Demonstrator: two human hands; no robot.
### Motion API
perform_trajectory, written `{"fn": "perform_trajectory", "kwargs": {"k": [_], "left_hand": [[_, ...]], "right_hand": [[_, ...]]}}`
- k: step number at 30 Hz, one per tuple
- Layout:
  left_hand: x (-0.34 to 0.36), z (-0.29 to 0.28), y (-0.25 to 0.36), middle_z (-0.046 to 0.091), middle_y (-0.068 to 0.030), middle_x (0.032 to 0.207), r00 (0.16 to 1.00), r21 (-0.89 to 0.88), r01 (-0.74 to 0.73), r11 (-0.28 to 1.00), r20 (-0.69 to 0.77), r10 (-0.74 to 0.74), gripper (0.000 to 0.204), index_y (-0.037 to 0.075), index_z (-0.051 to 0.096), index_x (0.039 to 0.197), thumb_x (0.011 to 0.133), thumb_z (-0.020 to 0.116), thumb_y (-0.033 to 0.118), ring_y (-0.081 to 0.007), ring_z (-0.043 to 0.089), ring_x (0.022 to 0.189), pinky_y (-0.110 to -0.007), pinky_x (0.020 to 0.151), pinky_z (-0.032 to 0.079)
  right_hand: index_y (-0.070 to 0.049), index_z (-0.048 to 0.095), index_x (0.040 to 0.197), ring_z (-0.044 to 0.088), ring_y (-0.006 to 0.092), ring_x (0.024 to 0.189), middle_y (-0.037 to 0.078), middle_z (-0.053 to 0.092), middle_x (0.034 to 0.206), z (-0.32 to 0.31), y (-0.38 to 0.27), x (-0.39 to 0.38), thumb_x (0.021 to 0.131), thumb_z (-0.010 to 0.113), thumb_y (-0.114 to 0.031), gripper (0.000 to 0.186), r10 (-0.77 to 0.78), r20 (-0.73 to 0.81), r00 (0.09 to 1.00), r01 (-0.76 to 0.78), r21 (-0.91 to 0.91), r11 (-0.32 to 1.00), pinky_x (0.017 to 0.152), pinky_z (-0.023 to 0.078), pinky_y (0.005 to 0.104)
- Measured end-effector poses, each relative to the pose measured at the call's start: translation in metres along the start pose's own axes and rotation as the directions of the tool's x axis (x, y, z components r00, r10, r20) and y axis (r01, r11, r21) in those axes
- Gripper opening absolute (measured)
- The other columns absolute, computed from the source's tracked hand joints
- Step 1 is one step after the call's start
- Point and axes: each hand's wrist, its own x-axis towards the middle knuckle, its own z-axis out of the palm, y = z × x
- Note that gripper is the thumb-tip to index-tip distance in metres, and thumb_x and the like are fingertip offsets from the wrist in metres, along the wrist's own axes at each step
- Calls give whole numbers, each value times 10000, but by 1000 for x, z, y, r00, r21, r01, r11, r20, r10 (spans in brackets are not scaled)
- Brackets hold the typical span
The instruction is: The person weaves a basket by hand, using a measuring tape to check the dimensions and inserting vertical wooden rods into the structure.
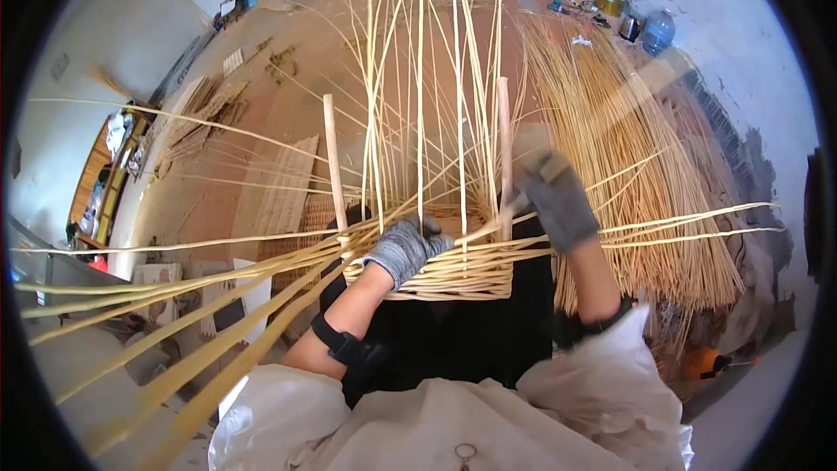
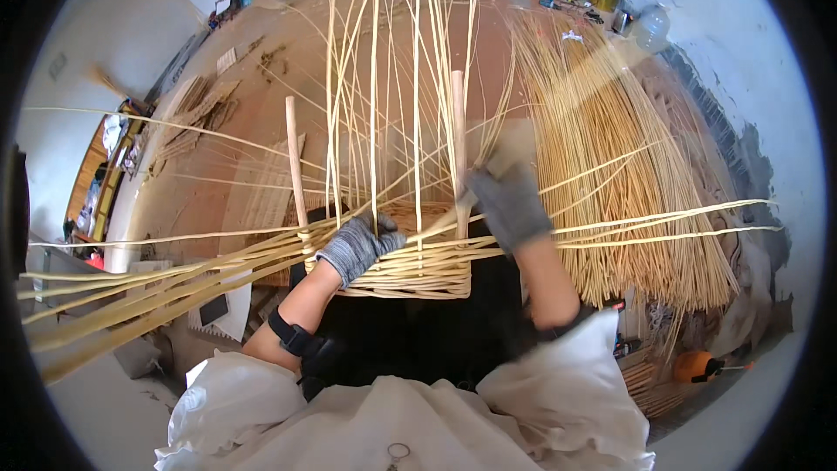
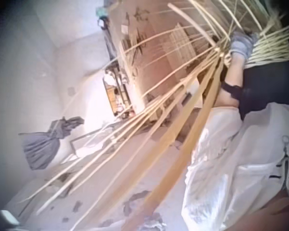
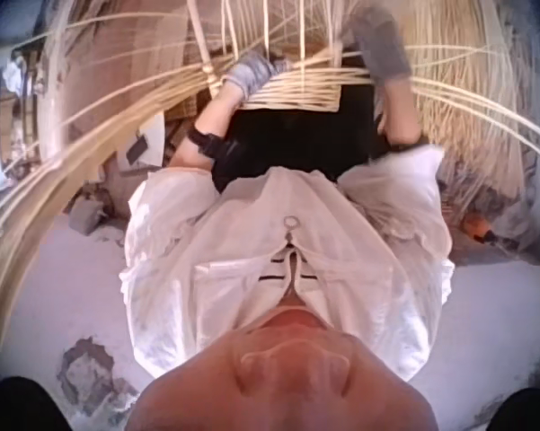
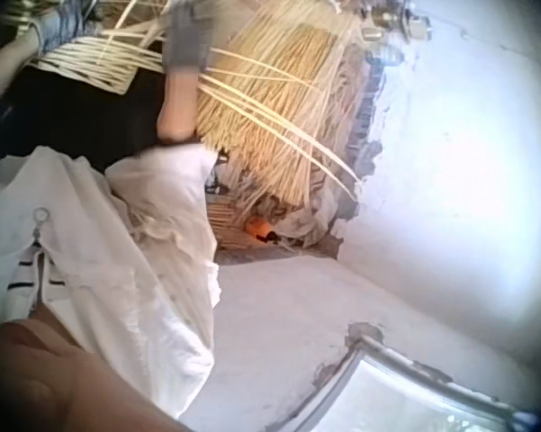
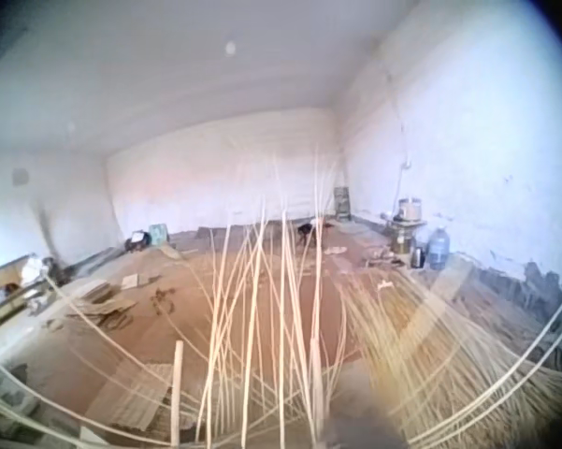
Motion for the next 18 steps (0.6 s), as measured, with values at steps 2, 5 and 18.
{"fn": "perform_trajectory", "kwargs": {"k": [2,5,18], "left_hand": [[7,11,-3,639,-231,892,989,179,143,973,-73,-132,489,-11,622,966,840,558,457,-367,609,872,-415,801,469],[26,17,-16,603,-269,988,975,286,205,936,-139,-172,571,-25,625,970,872,441,506,-409,571,954,-438,830,453],[-44,33,21,353,-175,1370,783,732,-342,590,-126,610,990,99,285,1381,627,675,608,-363,345,1263,-535,997,267]], "right_hand": [[-42,539,1001,606,205,774,94,589,854,24,12,59,804,589,-44,203,-291,140,947,323,-431,843,691,476,325],[-32,522,1107,564,242,923,126,587,985,61,43,116,804,598,-107,321,-370,-170,914,246,-494,834,869,388,358],[-73,614,1017,607,272,813,137,625,839,-46,-48,-72,862,546,-198,211,-223,174,959,268,-811,521,756,483,353]]}}
